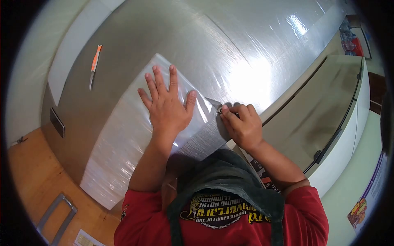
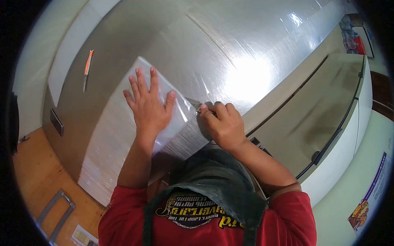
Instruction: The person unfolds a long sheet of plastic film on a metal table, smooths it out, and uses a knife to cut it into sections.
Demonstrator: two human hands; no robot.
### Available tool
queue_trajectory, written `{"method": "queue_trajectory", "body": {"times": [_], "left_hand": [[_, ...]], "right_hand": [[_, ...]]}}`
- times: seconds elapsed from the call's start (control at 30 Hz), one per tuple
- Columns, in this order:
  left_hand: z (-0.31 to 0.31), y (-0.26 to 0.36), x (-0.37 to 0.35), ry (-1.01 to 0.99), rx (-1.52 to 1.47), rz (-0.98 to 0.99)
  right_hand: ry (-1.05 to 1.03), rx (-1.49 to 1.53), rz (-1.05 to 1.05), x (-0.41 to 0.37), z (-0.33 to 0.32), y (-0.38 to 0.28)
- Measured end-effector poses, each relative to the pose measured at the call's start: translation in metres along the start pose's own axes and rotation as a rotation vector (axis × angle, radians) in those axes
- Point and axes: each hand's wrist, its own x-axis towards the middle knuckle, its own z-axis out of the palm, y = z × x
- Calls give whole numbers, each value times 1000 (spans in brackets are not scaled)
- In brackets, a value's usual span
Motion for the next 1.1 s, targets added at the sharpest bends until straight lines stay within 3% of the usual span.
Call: {"method": "queue_trajectory", "body": {"times": [1.1], "left_hand": [[3,-2,0,27,-59,-24]], "right_hand": [[24,-54,-13,28,8,8]]}}
